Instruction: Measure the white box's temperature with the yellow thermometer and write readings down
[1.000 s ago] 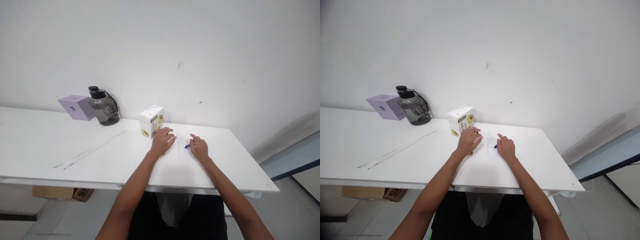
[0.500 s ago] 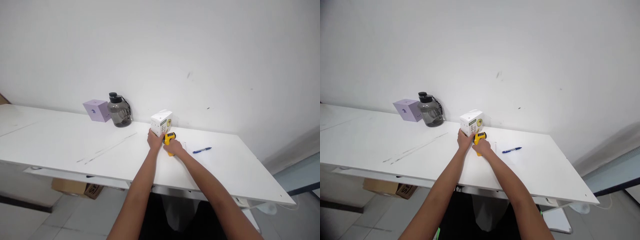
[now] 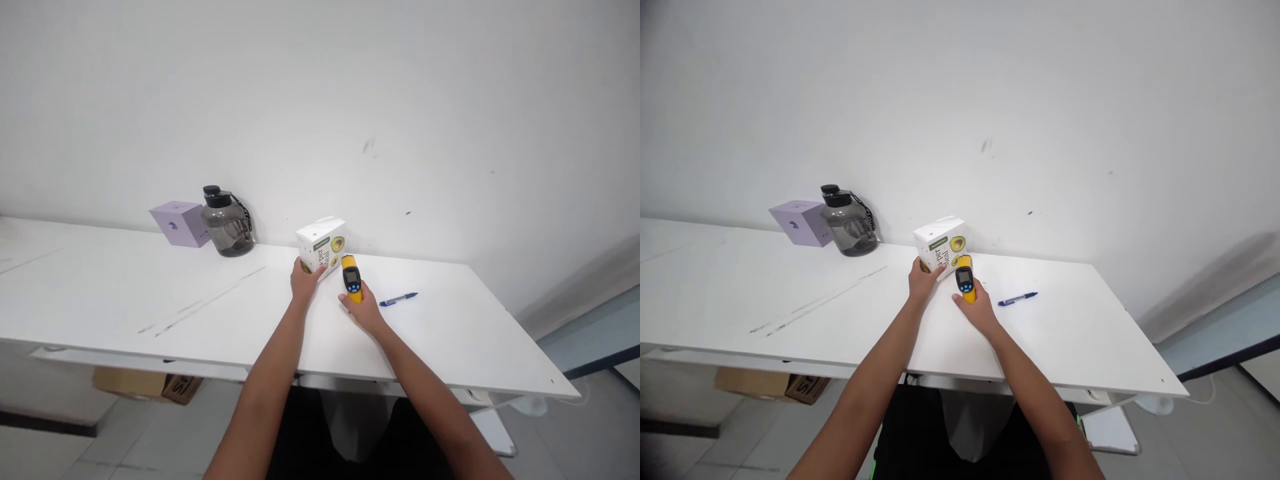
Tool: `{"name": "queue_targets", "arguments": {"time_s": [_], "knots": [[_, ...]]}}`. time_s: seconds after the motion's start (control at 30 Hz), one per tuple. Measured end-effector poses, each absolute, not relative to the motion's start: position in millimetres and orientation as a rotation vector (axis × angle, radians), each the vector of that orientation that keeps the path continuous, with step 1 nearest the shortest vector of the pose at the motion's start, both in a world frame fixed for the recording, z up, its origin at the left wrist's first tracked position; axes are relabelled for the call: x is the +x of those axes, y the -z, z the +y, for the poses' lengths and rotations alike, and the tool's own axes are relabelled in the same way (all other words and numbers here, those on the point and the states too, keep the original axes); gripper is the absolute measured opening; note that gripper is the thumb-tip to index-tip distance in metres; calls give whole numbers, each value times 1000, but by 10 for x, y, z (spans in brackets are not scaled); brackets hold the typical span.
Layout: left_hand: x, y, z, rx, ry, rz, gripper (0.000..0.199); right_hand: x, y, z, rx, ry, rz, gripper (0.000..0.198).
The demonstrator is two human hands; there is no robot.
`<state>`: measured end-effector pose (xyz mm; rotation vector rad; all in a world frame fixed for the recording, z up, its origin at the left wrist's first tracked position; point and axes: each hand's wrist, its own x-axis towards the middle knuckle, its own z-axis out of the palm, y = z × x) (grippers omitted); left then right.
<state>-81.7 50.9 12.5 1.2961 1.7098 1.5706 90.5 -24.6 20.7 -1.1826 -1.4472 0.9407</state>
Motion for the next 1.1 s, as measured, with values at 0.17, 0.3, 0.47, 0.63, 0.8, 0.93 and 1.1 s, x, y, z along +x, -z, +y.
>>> {"name": "queue_targets", "arguments": {"time_s": [0.17, 0.3, 0.47, 0.63, 0.8, 0.93, 1.1], "knots": [[-576, -167, 421, 1411, -1622, 1324, 50, 879, -298, -411, -1072, -850, -1531, 31], [-427, -215, 350, 1416, -1613, 1152, 49, 898, -287, -373, -1027, -937, -1478, 31], [-375, -252, 325, 1398, -1575, 1065, 41, 945, -227, -314, -971, -1023, -1399, 33], [-382, -247, 333, 1411, -1582, 1017, 42, 964, -240, -327, -961, -1039, -1408, 34], [-389, -228, 337, 1422, -1565, 1014, 46, 971, -228, -310, -989, -1038, -1401, 33], [-379, -189, 358, 1402, -1550, 993, 48, 970, -220, -290, -1006, -1047, -1397, 33], [-359, -170, 379, 1388, -1561, 1053, 48, 946, -289, -353, -994, -1019, -1412, 39]]}}
